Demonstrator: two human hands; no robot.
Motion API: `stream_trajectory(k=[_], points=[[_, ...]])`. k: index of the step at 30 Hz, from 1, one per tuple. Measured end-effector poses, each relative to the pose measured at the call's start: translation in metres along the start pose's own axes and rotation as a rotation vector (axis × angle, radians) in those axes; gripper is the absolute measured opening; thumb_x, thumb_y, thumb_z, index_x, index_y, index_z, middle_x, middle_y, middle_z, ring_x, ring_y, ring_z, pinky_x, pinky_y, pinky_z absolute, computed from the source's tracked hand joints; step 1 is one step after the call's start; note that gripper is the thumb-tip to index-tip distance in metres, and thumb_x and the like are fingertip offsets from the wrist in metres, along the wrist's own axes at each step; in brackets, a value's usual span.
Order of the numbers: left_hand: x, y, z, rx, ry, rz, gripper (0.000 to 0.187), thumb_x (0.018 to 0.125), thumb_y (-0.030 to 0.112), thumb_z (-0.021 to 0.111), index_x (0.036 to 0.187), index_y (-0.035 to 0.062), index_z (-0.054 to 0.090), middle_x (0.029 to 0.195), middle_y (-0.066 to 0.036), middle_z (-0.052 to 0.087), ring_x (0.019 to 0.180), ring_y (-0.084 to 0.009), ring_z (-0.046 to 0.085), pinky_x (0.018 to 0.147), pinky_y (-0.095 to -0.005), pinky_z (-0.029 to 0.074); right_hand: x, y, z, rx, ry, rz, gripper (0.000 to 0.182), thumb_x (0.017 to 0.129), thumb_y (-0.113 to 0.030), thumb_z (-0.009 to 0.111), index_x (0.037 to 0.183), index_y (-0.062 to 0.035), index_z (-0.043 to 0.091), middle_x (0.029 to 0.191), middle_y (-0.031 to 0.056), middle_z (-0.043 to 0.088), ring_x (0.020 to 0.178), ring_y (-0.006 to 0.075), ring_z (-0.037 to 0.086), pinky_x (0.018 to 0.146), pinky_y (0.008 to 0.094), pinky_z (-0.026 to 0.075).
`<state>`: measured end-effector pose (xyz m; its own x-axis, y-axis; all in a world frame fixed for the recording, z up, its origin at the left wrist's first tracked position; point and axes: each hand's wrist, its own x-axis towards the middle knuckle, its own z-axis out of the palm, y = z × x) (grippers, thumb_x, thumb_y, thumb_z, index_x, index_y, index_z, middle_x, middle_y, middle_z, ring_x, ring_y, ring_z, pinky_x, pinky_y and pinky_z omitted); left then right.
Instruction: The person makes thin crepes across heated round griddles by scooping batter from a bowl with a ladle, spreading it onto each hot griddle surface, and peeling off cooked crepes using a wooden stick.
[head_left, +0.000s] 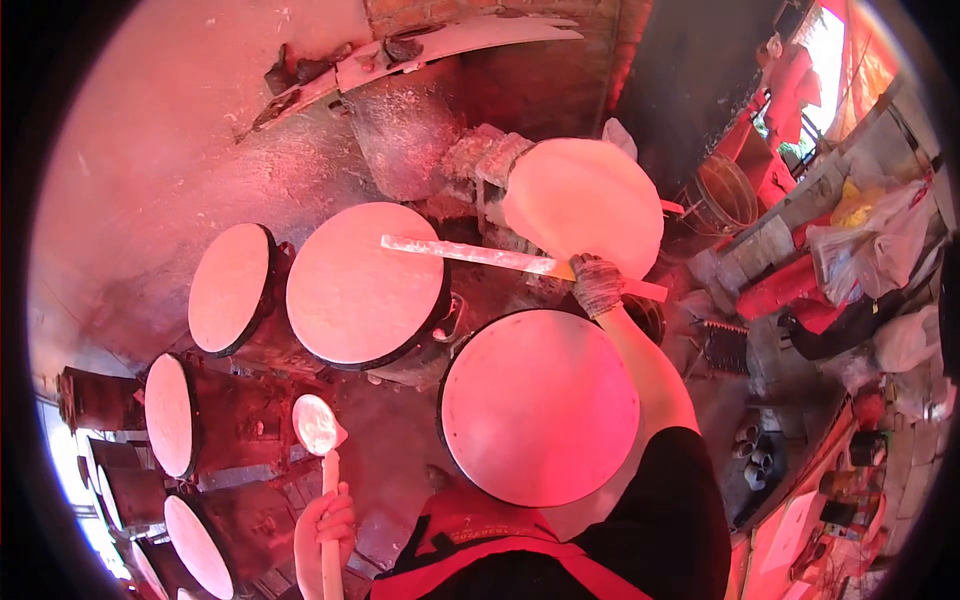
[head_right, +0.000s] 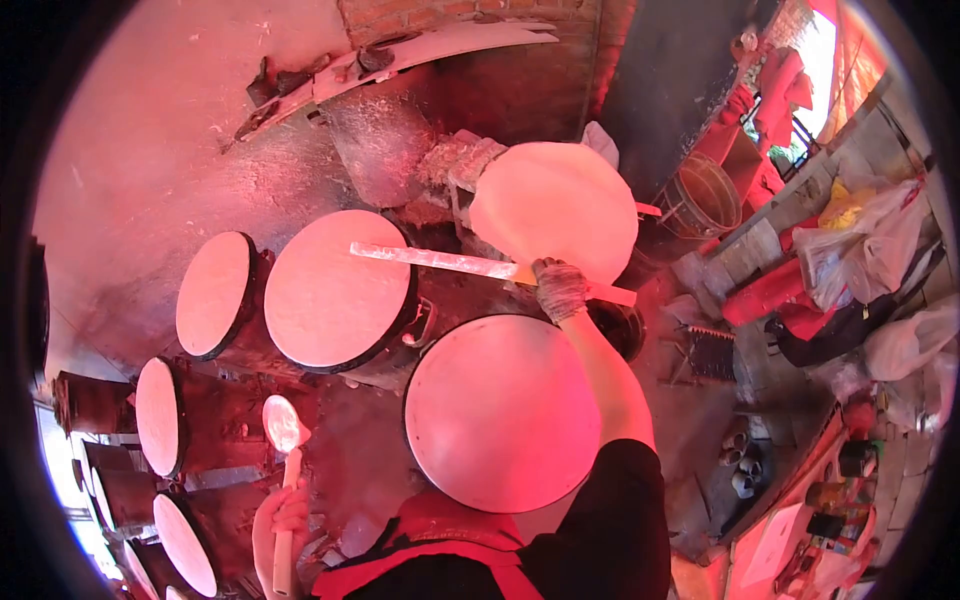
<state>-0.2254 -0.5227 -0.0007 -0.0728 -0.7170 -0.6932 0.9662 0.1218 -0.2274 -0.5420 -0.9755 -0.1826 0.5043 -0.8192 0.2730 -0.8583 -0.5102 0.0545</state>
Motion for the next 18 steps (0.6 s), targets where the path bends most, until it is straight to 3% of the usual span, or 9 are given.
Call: stream_trajectory(k=[3,9,15,18], points=[[-0.015,-0.011,-0.011,-0.004,-0.028,0.073,0.022,0.093,0.007,0.037,0.107,-0.0080,0.044,0.069,-0.003,0.039,0.050,-0.0075,0.038,0.038,-0.0193,0.034,0.021,0.002,-0.001,-0.052,-0.026,-0.005,0.026,0.070,-0.022,0.061,0.093,-0.0104,0.057,0.090,0.0079,0.062,0.085,0.0245,0.062,0.069,0.0389,0.051],[-0.038,-0.025,-0.036,-0.124,-0.065,0.202,0.022,0.092,0.007,0.038,0.108,-0.0088,0.043,0.069,-0.002,0.039,0.051,-0.0077,0.039,0.039,-0.0197,0.036,0.062,0.010,0.000,-0.089,-0.070,0.086,0.032,0.072,-0.028,0.065,0.096,-0.0091,0.055,0.094,0.0083,0.061,0.090,0.0258,0.061,0.071,0.0413,0.050],[-0.057,-0.038,-0.053,-0.353,-0.095,0.244,0.022,0.092,0.007,0.039,0.108,-0.0084,0.043,0.068,-0.003,0.040,0.051,-0.0072,0.039,0.039,-0.0193,0.035,0.071,-0.008,0.041,-0.050,-0.111,0.162,0.025,0.075,-0.022,0.060,0.096,-0.0089,0.055,0.095,0.0103,0.061,0.090,0.0268,0.061,0.073,0.0425,0.050],[-0.075,-0.035,-0.075,-0.340,-0.115,0.297,0.021,0.093,0.008,0.039,0.107,-0.0070,0.044,0.067,-0.002,0.040,0.048,-0.0066,0.038,0.038,-0.0188,0.034,0.062,0.007,0.088,-0.153,0.145,-0.060,0.020,0.080,-0.021,0.053,0.097,-0.0096,0.058,0.092,0.0124,0.062,0.083,0.0264,0.063,0.068,0.0414,0.052]])
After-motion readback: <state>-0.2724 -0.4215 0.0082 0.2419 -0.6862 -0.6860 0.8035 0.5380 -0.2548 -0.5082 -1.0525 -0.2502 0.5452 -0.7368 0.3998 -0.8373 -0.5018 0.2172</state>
